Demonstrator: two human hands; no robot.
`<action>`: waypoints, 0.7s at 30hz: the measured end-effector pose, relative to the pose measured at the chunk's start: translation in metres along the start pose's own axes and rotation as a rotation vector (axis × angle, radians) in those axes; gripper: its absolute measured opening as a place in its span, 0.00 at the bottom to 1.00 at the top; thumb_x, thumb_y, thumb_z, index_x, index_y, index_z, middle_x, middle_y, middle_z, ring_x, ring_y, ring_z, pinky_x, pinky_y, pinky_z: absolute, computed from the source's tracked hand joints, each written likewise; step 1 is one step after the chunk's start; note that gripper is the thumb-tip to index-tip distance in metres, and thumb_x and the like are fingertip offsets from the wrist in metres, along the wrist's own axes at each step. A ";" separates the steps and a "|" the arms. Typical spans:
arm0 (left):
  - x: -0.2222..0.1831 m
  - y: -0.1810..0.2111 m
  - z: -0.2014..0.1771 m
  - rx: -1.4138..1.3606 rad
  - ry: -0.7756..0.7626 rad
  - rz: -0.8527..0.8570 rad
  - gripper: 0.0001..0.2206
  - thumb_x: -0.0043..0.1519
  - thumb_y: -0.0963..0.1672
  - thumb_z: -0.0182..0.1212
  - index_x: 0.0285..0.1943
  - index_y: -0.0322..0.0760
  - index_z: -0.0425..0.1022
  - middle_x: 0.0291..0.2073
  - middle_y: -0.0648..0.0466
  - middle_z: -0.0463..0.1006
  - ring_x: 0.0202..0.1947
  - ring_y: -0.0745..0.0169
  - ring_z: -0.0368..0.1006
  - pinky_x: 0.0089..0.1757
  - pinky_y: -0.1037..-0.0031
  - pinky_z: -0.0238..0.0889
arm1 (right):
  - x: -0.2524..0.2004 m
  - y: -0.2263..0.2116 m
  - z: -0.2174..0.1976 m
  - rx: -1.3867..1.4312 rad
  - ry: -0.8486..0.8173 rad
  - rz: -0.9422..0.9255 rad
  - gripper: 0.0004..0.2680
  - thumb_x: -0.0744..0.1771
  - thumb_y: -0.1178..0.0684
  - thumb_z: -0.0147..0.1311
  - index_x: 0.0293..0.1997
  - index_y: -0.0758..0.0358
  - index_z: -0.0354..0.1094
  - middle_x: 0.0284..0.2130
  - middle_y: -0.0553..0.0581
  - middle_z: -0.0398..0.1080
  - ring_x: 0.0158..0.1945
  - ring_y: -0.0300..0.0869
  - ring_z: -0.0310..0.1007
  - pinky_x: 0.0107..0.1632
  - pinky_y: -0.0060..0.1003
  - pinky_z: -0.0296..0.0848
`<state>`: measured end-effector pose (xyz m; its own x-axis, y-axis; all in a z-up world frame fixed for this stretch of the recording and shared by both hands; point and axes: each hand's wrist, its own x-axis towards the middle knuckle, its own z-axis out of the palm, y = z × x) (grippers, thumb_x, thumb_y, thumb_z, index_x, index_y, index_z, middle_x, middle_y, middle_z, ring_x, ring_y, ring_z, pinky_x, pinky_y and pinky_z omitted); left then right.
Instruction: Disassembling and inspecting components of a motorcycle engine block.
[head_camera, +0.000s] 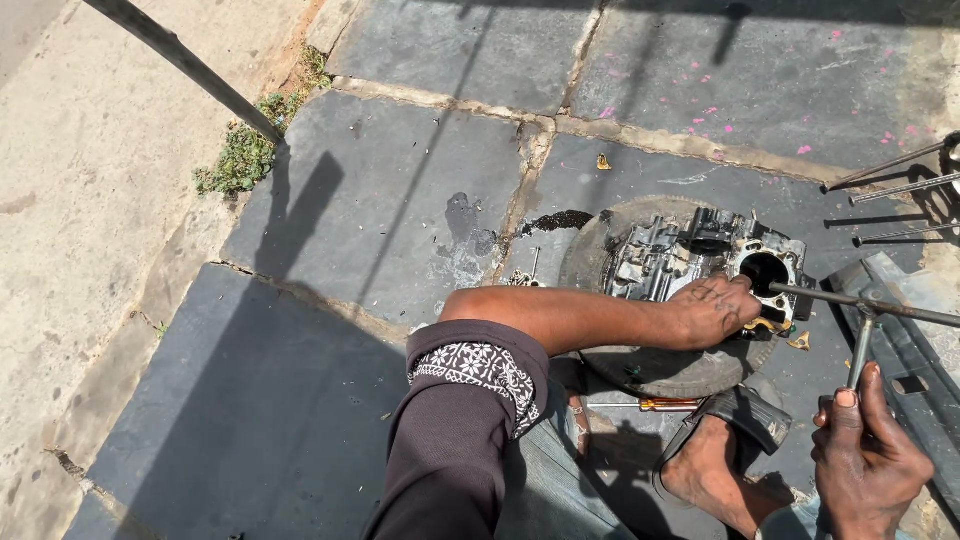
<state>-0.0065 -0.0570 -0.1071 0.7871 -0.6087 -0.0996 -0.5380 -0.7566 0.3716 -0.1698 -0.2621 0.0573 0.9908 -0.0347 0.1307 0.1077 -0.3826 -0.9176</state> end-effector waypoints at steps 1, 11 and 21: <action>-0.003 0.001 0.002 -0.004 0.000 0.004 0.10 0.65 0.43 0.40 0.51 0.38 0.65 0.52 0.39 0.65 0.57 0.42 0.67 0.60 0.52 0.59 | 0.000 -0.003 0.000 -0.005 0.002 0.002 0.15 0.76 0.59 0.49 0.75 0.69 0.61 0.30 0.63 0.71 0.26 0.35 0.68 0.25 0.35 0.62; -0.013 -0.009 0.012 0.055 0.358 0.033 0.09 0.56 0.42 0.48 0.43 0.31 0.66 0.43 0.39 0.66 0.45 0.45 0.69 0.44 0.59 0.69 | -0.004 -0.013 0.004 -0.022 -0.026 -0.007 0.17 0.75 0.57 0.53 0.75 0.63 0.64 0.30 0.59 0.71 0.28 0.32 0.66 0.30 0.29 0.63; -0.085 -0.007 -0.118 -0.378 0.246 -0.113 0.28 0.49 0.43 0.77 0.57 0.30 0.71 0.51 0.41 0.73 0.54 0.37 0.70 0.54 0.56 0.66 | 0.006 -0.038 0.013 -0.321 -0.092 -0.053 0.15 0.71 0.57 0.56 0.67 0.60 0.69 0.27 0.56 0.75 0.25 0.31 0.65 0.30 0.30 0.66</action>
<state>-0.0341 0.0282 0.0076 0.9071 -0.4184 0.0460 -0.3332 -0.6470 0.6858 -0.1667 -0.2356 0.0883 0.9893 0.0713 0.1273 0.1427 -0.6536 -0.7433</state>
